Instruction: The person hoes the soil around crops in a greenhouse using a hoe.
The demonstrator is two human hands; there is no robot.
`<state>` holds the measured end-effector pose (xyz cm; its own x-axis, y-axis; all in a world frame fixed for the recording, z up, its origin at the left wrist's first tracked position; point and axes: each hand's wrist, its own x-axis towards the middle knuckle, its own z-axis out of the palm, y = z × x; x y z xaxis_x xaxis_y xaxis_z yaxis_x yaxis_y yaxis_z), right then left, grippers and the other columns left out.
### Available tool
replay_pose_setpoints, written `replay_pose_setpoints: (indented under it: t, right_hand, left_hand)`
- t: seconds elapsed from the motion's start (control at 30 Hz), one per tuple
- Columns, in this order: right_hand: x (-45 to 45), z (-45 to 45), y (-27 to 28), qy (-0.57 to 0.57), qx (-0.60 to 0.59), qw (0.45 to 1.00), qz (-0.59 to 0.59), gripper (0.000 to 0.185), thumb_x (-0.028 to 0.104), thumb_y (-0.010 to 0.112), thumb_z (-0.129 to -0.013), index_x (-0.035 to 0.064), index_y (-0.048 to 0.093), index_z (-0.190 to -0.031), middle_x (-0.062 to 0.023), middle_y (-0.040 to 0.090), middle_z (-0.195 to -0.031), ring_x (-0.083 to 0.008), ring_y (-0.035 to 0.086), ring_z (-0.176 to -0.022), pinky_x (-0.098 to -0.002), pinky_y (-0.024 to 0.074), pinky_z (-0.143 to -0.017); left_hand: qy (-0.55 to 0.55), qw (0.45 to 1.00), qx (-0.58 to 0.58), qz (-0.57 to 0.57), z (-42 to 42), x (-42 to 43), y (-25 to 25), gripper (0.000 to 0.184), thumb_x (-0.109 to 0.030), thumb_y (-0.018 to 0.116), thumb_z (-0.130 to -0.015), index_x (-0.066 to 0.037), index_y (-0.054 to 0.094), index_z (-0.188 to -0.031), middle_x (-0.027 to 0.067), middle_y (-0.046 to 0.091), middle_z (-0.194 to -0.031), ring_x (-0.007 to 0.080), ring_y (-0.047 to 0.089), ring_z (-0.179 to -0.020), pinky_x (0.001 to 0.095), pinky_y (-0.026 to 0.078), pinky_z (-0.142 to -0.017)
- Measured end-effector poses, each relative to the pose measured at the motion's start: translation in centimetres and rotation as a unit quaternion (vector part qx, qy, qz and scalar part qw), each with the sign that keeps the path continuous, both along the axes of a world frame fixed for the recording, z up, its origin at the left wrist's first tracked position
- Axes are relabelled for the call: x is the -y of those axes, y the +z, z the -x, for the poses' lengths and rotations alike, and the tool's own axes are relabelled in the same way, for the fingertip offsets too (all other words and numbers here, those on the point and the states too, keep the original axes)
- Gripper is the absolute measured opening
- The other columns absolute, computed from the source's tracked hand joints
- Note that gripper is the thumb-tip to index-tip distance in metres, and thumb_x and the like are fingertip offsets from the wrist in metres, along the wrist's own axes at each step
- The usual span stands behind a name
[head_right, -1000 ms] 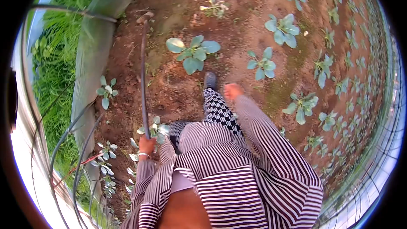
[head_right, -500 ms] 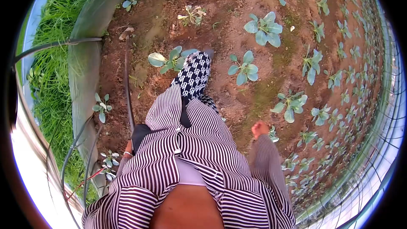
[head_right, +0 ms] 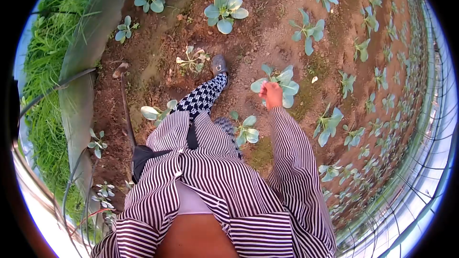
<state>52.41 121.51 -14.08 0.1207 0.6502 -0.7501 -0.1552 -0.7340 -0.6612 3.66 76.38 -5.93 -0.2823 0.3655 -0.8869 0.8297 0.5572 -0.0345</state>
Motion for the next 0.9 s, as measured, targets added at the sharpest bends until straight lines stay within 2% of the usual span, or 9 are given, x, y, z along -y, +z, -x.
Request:
replay_pose_setpoints:
  t: [0.07,0.2,0.3,0.37,0.43,0.53,0.6,0.73,0.9]
  right_hand:
    - [-4.1,0.5,0.9,0.011,-0.067,0.998,-0.013,0.017,0.018,0.060,-0.085,0.0058,0.051,-0.078,-0.0032,0.057,-0.065,-0.0112,0.053,-0.052,-0.0262,0.0469,-0.045]
    - [-8.6,1.1,3.0,0.033,-0.016,0.999,0.003,0.021,0.024,0.058,-0.088,0.0058,0.053,-0.080,-0.0030,0.057,-0.066,-0.0107,0.052,-0.050,-0.0250,0.0458,-0.044]
    - [-11.9,-0.4,4.1,0.063,-0.015,0.998,0.000,0.021,0.026,0.056,-0.089,0.0067,0.054,-0.082,-0.0024,0.056,-0.065,-0.0102,0.051,-0.049,-0.0236,0.0456,-0.044]
    - [-14.7,-1.6,4.3,0.045,-0.013,0.999,0.018,0.019,0.025,0.055,-0.089,0.0077,0.053,-0.082,-0.0021,0.055,-0.065,-0.0105,0.051,-0.050,-0.0242,0.0450,-0.043]
    - [-17.8,-3.0,3.8,0.050,-0.031,0.997,0.043,0.018,0.024,0.055,-0.089,0.0080,0.053,-0.082,-0.0016,0.054,-0.065,-0.0106,0.051,-0.051,-0.0249,0.0450,-0.043]
    - [-23.7,-4.3,2.4,0.106,-0.033,0.991,0.072,0.014,0.021,0.054,-0.088,0.0083,0.052,-0.082,-0.0015,0.055,-0.065,-0.0105,0.052,-0.051,-0.0256,0.0457,-0.044]
    - [-28.4,-4.2,2.3,0.176,-0.011,0.981,0.085,0.014,0.021,0.054,-0.088,0.0084,0.052,-0.082,-0.0019,0.056,-0.065,-0.0104,0.051,-0.050,-0.0259,0.0460,-0.044]
    - [-40.2,-4.7,2.4,0.375,0.102,0.921,-0.021,0.013,0.019,0.056,-0.087,0.0081,0.052,-0.080,-0.0028,0.059,-0.067,-0.0100,0.052,-0.048,-0.0259,0.0456,-0.042]
    - [-53.6,-6.2,1.5,0.325,0.036,0.941,0.080,0.015,0.018,0.057,-0.086,0.0093,0.050,-0.076,-0.0011,0.055,-0.064,-0.0115,0.052,-0.051,-0.0268,0.0463,-0.046]
  left_hand:
    - [0.023,1.000,-0.011,-0.015,-1.1,-3.2,1.1,0.019,-0.011,0.047,-0.082,-0.001,0.055,-0.098,0.0188,0.055,-0.092,0.0320,0.055,-0.084,0.0389,0.047,-0.070]
    - [0.097,0.993,0.007,-0.068,-2.4,-9.5,2.0,0.014,-0.011,0.047,-0.083,-0.002,0.057,-0.089,0.0175,0.056,-0.083,0.0304,0.056,-0.076,0.0383,0.047,-0.063]
    - [0.270,0.951,0.081,-0.124,-4.3,-14.4,2.3,0.014,-0.011,0.047,-0.083,-0.002,0.058,-0.082,0.0165,0.056,-0.076,0.0292,0.057,-0.070,0.0379,0.048,-0.058]
    - [0.568,0.803,0.152,-0.099,-5.9,-20.4,3.7,0.012,-0.013,0.050,-0.082,-0.005,0.055,-0.075,0.0056,0.052,-0.065,0.0193,0.052,-0.056,0.0325,0.045,-0.048]
    - [0.797,0.565,0.205,-0.051,-6.7,-26.0,5.4,0.016,-0.016,0.052,-0.082,-0.008,0.051,-0.067,-0.0052,0.047,-0.053,0.0094,0.048,-0.042,0.0272,0.041,-0.039]
    - [0.866,0.402,0.286,-0.084,-6.2,-31.5,7.5,0.023,-0.015,0.052,-0.084,-0.017,0.040,-0.063,-0.0093,0.037,-0.049,0.0002,0.037,-0.038,0.0186,0.032,-0.034]
    - [0.888,0.270,0.338,-0.158,-8.4,-36.5,11.6,0.026,-0.014,0.042,-0.088,-0.016,0.039,-0.062,-0.0111,0.036,-0.046,0.0001,0.035,-0.036,0.0195,0.035,-0.033]
    - [0.883,0.279,0.301,-0.229,-16.4,-42.0,14.6,0.019,-0.014,0.042,-0.090,-0.009,0.045,-0.071,-0.0098,0.036,-0.049,0.0008,0.037,-0.036,0.0179,0.034,-0.030]
    - [0.849,0.088,0.454,-0.255,-25.2,-50.0,14.9,0.013,-0.013,0.039,-0.091,-0.005,0.046,-0.083,-0.0059,0.042,-0.057,0.0032,0.038,-0.037,0.0200,0.031,-0.032]
